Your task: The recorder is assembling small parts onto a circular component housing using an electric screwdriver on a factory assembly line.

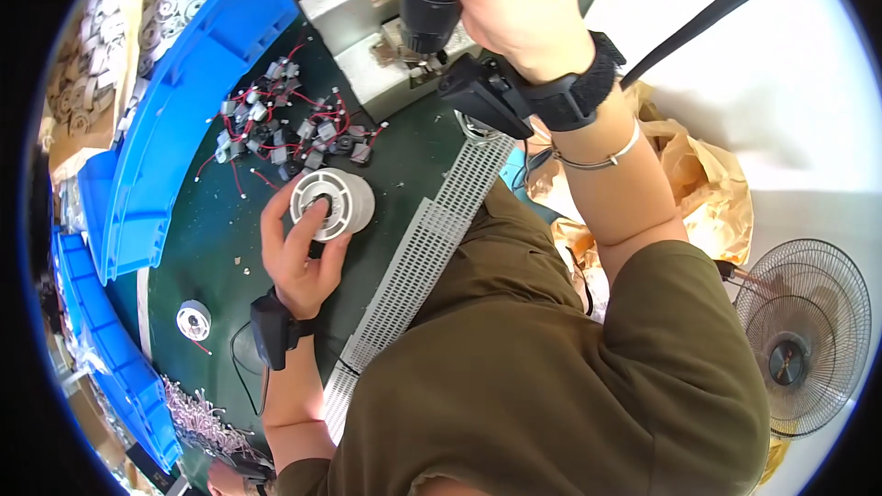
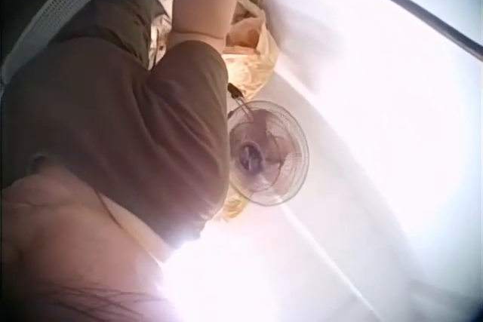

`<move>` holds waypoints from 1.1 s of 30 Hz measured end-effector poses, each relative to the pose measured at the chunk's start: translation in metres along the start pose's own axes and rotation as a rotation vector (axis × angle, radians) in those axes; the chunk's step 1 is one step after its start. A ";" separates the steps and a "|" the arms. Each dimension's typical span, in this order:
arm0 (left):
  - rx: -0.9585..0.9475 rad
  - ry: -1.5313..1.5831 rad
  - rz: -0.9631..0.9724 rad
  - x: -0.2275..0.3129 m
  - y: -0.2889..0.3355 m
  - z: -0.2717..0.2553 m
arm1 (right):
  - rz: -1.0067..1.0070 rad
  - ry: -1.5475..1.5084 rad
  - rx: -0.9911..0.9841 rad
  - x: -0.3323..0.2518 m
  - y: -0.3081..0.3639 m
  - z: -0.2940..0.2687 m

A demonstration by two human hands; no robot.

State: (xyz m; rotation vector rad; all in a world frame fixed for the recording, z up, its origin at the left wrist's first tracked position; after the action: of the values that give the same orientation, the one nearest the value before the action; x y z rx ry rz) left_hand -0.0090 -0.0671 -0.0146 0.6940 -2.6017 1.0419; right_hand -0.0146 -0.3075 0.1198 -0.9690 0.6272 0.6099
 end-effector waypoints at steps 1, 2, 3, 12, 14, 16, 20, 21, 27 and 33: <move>-0.009 0.010 -0.009 0.000 0.001 0.001 | 0.003 0.022 0.023 0.000 0.001 -0.004; -0.016 0.018 -0.005 0.001 0.001 0.002 | 0.003 0.029 0.032 0.005 -0.002 -0.012; -0.011 0.005 0.003 0.001 0.000 0.001 | -0.097 -0.140 -0.133 0.008 -0.010 -0.006; -0.009 0.006 0.006 0.000 0.001 0.002 | -0.266 -0.227 -0.327 0.008 -0.009 -0.014; -0.003 0.011 0.014 0.001 0.001 0.001 | -0.131 -0.120 -0.159 0.005 0.002 -0.013; -0.004 0.005 0.013 0.000 0.003 0.000 | 0.001 -0.016 0.004 0.009 0.005 -0.015; -0.019 0.008 0.020 -0.002 0.002 0.002 | 0.003 0.018 0.025 0.010 0.005 -0.018; -0.020 0.007 0.018 -0.002 0.002 0.002 | 0.004 0.029 0.023 0.011 0.005 -0.017; -0.005 0.024 0.022 -0.001 0.002 0.001 | -0.233 -0.286 -0.299 0.015 -0.009 -0.015; -0.014 -0.005 0.027 -0.001 0.003 0.000 | 0.007 0.011 0.001 0.013 0.005 -0.016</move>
State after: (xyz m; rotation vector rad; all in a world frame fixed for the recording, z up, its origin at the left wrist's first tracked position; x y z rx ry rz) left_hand -0.0092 -0.0653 -0.0169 0.6606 -2.6273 1.0306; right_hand -0.0127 -0.3168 0.1011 -0.9697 0.6410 0.6110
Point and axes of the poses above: each hand's wrist, its own y-axis away from the middle knuckle, its own z-axis out of the palm, x = y × z, the point moved 6 cm from there along -y, towards the middle knuckle, and after that the axes turned 11 degrees about -y, right-handed, at the moved point
